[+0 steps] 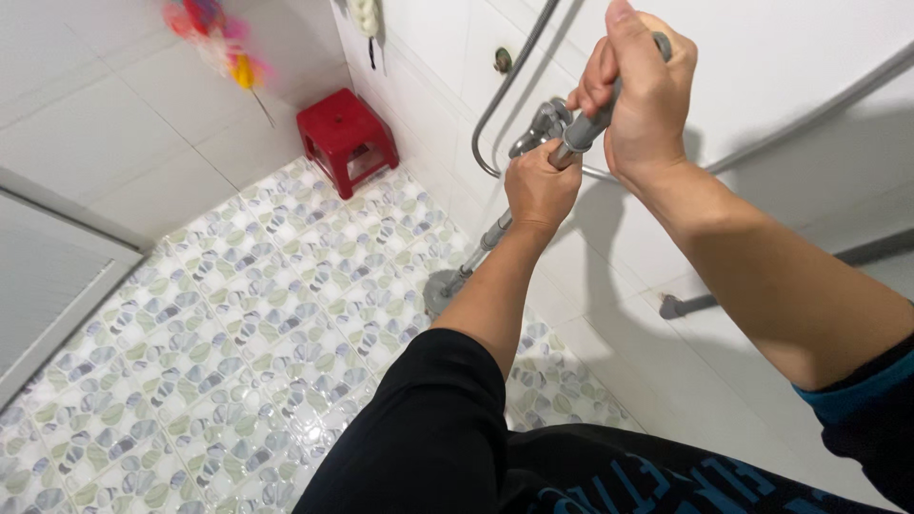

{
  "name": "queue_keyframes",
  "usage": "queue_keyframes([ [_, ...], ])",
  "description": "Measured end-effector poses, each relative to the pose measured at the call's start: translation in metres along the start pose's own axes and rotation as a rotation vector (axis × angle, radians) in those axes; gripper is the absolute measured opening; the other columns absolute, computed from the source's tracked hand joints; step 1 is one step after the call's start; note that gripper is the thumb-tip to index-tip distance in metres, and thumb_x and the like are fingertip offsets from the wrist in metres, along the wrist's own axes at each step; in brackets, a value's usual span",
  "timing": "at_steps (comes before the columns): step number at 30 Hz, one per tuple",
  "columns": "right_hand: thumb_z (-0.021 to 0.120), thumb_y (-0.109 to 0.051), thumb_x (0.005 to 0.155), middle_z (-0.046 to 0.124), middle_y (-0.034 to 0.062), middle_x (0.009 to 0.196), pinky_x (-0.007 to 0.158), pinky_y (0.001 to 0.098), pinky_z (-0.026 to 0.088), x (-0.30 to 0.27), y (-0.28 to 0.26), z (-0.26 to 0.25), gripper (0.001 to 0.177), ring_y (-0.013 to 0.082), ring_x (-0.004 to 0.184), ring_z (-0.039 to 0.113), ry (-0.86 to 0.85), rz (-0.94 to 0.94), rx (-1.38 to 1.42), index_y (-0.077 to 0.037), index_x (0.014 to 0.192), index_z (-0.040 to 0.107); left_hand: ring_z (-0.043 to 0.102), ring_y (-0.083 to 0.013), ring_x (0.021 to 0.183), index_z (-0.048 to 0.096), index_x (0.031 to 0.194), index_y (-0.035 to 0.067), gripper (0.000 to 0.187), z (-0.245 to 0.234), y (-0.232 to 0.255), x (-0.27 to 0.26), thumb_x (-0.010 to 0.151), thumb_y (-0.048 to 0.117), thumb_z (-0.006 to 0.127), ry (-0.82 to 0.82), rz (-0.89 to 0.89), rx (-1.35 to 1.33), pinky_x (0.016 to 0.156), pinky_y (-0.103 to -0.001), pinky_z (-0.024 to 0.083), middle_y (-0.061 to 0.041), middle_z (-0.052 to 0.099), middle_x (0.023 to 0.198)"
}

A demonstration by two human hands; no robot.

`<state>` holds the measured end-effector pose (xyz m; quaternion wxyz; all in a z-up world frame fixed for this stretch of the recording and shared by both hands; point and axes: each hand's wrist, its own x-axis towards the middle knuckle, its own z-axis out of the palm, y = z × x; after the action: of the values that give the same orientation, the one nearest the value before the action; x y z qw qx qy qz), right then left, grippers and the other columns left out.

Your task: The person mops the bathroom floor using a spin mop, turning the mop head over and rinsing it in a sink.

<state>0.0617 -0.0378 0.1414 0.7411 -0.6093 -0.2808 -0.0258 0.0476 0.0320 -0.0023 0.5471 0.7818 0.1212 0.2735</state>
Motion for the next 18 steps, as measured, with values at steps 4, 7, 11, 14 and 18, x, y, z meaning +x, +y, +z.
queue_keyframes([
  [4,0.063,-0.019,0.101,0.062,0.0044,0.088,0.078,0.032,0.055,0.037,0.01,0.02,0.015,0.0143,0.079,0.061,-0.144,-0.044,-0.207,-0.006,0.099,0.057,0.065,-0.04,0.07,0.07,0.079,0.006,0.028,-0.03,-0.009,0.044,0.089,0.031,0.064,-0.097,0.025,-0.011,0.069,-0.049,0.052,-0.018,0.068,0.073],
  [7,0.062,-0.015,0.099,0.061,0.006,0.101,0.091,0.0304,0.052,0.044,0.032,0.02,0.02,0.0144,0.098,0.061,-0.198,-0.078,-0.178,0.0,0.113,0.06,0.068,-0.0387,0.069,0.071,0.079,0.005,0.037,-0.06,-0.012,0.073,0.091,0.04,0.064,-0.164,-0.092,0.028,0.071,-0.048,0.053,-0.019,0.07,0.07],
  [11,0.055,-0.019,0.097,0.073,0.0096,0.103,0.08,0.0285,0.053,0.012,0.074,0.037,0.033,0.016,0.093,0.069,-0.008,0.233,-0.136,0.001,0.12,0.065,0.068,-0.0375,0.071,0.074,0.085,0.007,0.04,-0.103,-0.03,0.09,0.092,0.046,0.064,-0.167,-0.09,0.114,0.071,-0.048,0.053,-0.017,0.07,0.072],
  [14,0.054,-0.021,0.098,0.073,0.0098,0.102,0.08,0.0297,0.055,0.014,0.1,0.05,0.032,0.0167,0.092,0.071,0.003,0.305,-0.174,0.004,0.115,0.067,0.072,-0.033,0.07,0.076,0.087,0.009,0.035,-0.116,-0.04,0.1,0.085,0.042,0.067,-0.268,-0.134,0.082,0.07,-0.047,0.055,-0.014,0.072,0.07],
  [18,0.053,-0.021,0.099,0.069,0.0077,0.087,0.075,0.0358,0.055,0.017,0.154,0.034,0.026,0.0182,0.081,0.066,0.312,0.746,-0.068,0.001,0.102,0.066,0.071,-0.0317,0.071,0.075,0.086,0.007,0.043,-0.125,-0.048,0.119,0.09,0.049,0.067,-0.291,-0.212,0.17,0.072,-0.045,0.054,-0.013,0.073,0.073],
])
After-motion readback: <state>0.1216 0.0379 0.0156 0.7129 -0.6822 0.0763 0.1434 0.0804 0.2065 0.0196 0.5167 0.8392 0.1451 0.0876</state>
